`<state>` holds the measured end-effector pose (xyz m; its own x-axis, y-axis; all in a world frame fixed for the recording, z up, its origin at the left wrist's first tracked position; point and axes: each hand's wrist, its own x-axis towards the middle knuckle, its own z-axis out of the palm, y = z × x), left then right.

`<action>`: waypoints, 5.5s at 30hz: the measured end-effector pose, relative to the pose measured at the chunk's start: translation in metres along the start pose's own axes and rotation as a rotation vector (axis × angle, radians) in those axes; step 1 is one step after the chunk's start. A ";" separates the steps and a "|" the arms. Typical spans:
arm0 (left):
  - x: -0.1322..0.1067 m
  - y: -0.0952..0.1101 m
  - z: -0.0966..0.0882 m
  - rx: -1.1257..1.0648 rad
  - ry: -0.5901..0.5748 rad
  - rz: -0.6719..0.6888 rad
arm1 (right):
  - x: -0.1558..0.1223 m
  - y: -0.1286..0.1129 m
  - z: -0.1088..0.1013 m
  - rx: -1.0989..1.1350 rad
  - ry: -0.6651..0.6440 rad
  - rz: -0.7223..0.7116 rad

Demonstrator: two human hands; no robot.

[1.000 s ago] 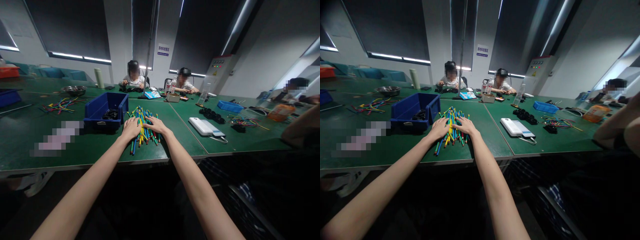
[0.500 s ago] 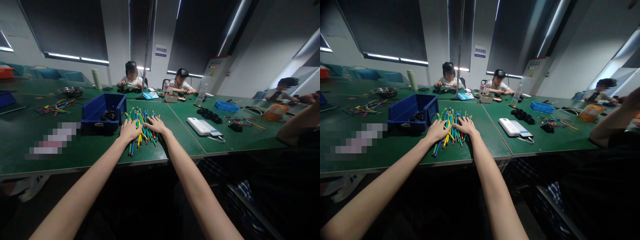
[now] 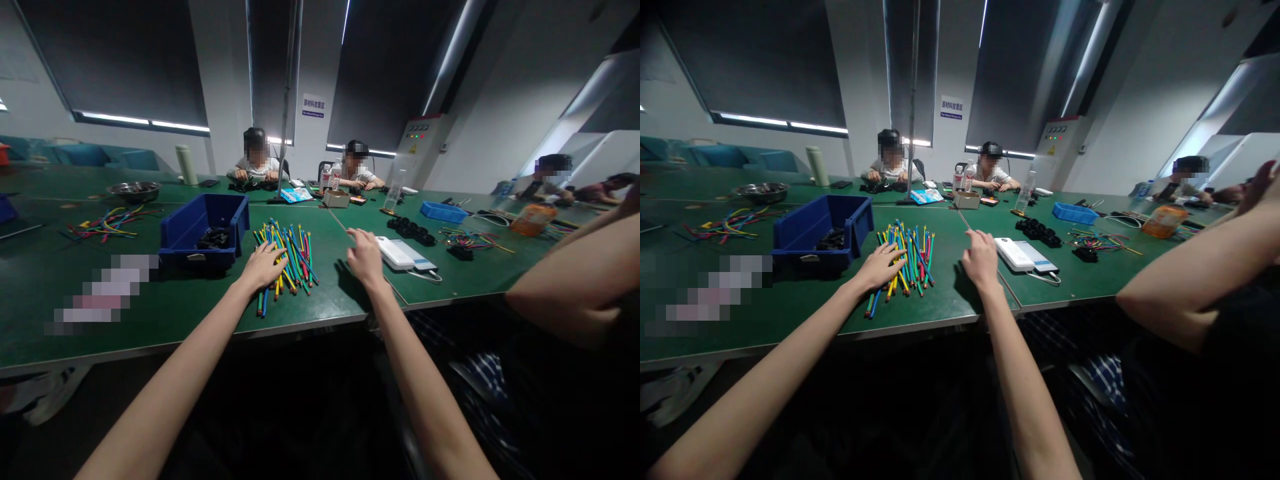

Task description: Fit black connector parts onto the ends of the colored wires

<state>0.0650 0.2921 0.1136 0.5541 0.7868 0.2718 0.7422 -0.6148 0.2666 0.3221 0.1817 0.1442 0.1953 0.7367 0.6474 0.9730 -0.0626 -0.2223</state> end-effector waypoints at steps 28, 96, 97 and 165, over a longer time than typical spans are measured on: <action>0.001 0.000 0.002 0.000 -0.027 0.027 | 0.058 -0.079 0.065 0.523 -0.463 -0.097; -0.003 0.003 -0.004 -0.025 0.005 -0.194 | 0.045 -0.069 0.098 0.212 -0.648 0.055; -0.003 0.003 -0.005 -0.031 0.020 -0.206 | 0.045 -0.068 0.099 0.212 -0.642 0.055; -0.001 0.009 -0.004 0.102 -0.085 -0.175 | 0.035 -0.079 0.069 0.112 -0.563 -0.219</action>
<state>0.0694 0.2855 0.1193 0.4403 0.8852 0.1500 0.8615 -0.4636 0.2071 0.2441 0.2590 0.1342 -0.1325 0.9689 0.2091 0.9583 0.1791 -0.2225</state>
